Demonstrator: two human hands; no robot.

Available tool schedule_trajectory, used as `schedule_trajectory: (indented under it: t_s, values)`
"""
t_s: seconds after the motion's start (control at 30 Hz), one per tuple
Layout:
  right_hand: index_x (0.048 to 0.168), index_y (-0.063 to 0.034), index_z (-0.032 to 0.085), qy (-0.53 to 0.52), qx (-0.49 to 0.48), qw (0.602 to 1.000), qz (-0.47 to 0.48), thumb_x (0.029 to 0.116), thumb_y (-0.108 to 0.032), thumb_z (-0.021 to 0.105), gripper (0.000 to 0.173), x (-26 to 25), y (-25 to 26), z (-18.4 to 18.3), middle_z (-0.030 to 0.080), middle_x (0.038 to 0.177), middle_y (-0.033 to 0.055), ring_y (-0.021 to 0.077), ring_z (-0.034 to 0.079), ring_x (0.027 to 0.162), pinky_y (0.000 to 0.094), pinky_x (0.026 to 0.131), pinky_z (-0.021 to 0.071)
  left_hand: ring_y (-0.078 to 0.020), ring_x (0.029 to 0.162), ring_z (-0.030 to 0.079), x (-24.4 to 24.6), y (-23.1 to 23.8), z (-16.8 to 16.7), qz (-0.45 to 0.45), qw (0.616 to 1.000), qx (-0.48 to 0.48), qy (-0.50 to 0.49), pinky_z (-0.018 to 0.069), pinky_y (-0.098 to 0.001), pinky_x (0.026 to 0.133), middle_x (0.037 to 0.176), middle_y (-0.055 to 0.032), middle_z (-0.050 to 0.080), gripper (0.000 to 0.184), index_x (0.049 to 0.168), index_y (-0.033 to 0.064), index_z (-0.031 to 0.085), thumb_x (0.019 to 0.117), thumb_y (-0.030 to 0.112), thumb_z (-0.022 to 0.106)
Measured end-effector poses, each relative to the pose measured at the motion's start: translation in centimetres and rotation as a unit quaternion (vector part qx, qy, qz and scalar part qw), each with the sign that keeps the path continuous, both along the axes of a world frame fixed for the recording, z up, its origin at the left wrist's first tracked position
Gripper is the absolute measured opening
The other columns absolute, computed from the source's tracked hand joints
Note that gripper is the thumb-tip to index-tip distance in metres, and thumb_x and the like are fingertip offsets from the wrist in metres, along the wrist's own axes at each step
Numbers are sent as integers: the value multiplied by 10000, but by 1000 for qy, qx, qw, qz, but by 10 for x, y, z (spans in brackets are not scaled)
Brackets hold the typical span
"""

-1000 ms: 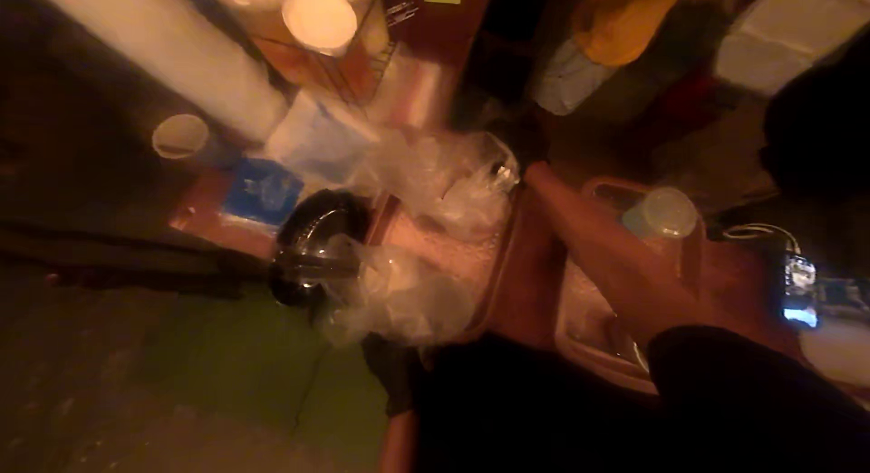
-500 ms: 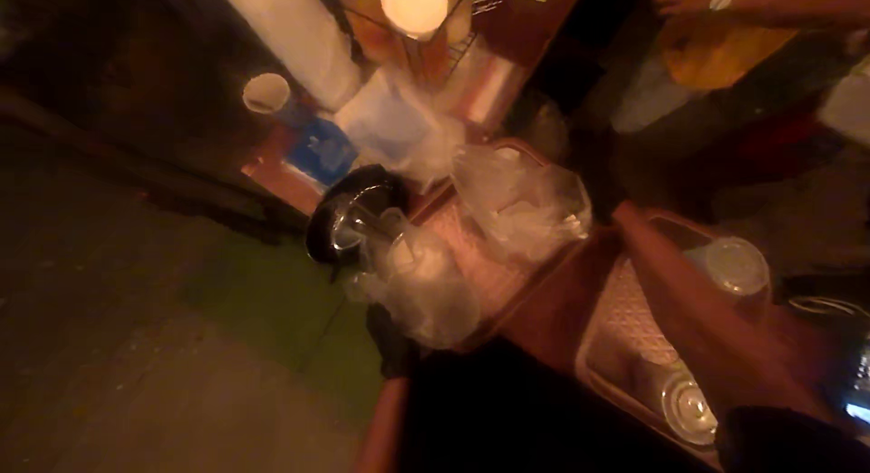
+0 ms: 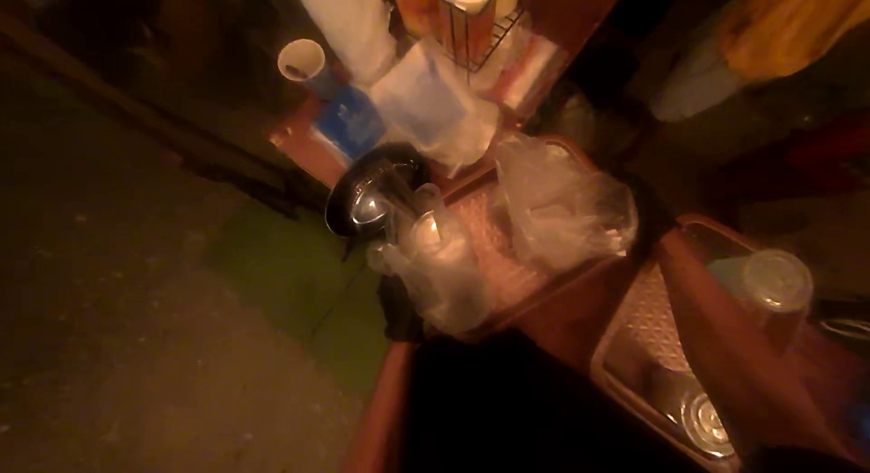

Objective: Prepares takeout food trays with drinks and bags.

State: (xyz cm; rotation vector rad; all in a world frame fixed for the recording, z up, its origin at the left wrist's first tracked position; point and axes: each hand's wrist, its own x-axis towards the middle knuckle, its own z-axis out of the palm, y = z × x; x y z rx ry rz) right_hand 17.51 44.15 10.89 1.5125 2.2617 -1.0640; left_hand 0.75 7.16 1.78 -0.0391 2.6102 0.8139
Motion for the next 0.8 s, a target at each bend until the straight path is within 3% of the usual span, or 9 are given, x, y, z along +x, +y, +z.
schedule_trajectory:
  t_s: [0.1, 0.17, 0.27, 0.33, 0.43, 0.5, 0.57, 0.67, 0.8]
  values:
    - [1434, -18, 482, -45, -71, 996, 16, 1051, -177, 587, 428, -9, -1, 27, 583, 1347, 279, 431, 586, 1204, 594, 1013, 448, -379, 1098, 642, -2, 2, 5, 24, 999, 31, -31, 522, -504, 964, 1179, -301, 642, 335, 1281, -115, 577, 1078, 122, 454]
    - [1346, -7, 570, 23, 23, 999, 24, 1012, -153, 635, 371, 2, 1, -6, 644, 1212, 285, 440, 637, 1084, 624, 919, 496, -354, 1058, 650, 0, -4, -8, 35, 997, 72, -9, 537, -487, 938, 1148, -287, 652, 328, 1261, -109, 589, 1076, 130, 461]
    - [1323, 2, 605, 53, 45, 997, 40, 1021, -98, 593, 318, 3, 1, -11, 652, 1223, 256, 385, 637, 1119, 573, 974, 490, -357, 1126, 629, 0, -8, -11, 27, 996, 77, -21, 515, -480, 989, 1212, -293, 633, 345, 1304, -114, 559, 1069, 120, 465]
    - [1309, 19, 607, 83, 38, 995, 35, 1037, -88, 565, 295, 5, -1, -11, 651, 1215, 271, 389, 640, 1102, 560, 969, 496, -370, 1125, 637, 3, 1, 10, 39, 997, 61, -31, 519, -496, 983, 1201, -296, 644, 332, 1285, -113, 576, 1046, 108, 512]
    - [1294, -14, 605, 95, 4, 995, 4, 1033, -130, 596, 285, 2, -5, -4, 660, 1168, 260, 387, 650, 1013, 581, 895, 516, -362, 1205, 588, 8, 7, 47, 29, 996, 56, -66, 470, -462, 1044, 1298, -309, 592, 357, 1364, -119, 512, 1073, 81, 465]
    - [1303, -13, 604, 101, 16, 994, 23, 1041, -147, 591, 294, 6, -4, -5, 661, 1179, 249, 370, 650, 1035, 571, 916, 512, -355, 1108, 644, 6, 3, 31, 9, 997, 71, -17, 521, -462, 984, 1182, -294, 650, 315, 1278, -124, 577, 1043, 75, 512]
    - [1271, -1, 619, 126, 69, 988, 50, 1037, -145, 581, 277, 16, 0, -20, 679, 1133, 242, 353, 671, 1010, 554, 886, 533, -338, 1090, 651, 5, 1, 26, 0, 996, 90, -9, 524, -454, 979, 1163, -280, 661, 305, 1268, -122, 586, 1046, 74, 512]
    - [1329, -20, 573, 62, -16, 998, 4, 1075, -142, 520, 287, -2, -10, 24, 636, 1236, 238, 346, 623, 1083, 540, 954, 492, -332, 1060, 653, 5, 1, 21, 25, 992, 120, -12, 532, -460, 951, 1134, -277, 658, 308, 1256, -124, 585, 1061, 92, 485]
    - [1381, 4, 560, 147, 40, 987, 47, 1067, -192, 527, 372, 35, 12, -32, 628, 1297, 228, 300, 621, 1180, 491, 1023, 489, -309, 1062, 659, 9, 11, 47, 46, 991, 121, -33, 542, -453, 944, 1146, -256, 665, 315, 1276, -93, 586, 1064, 124, 501]
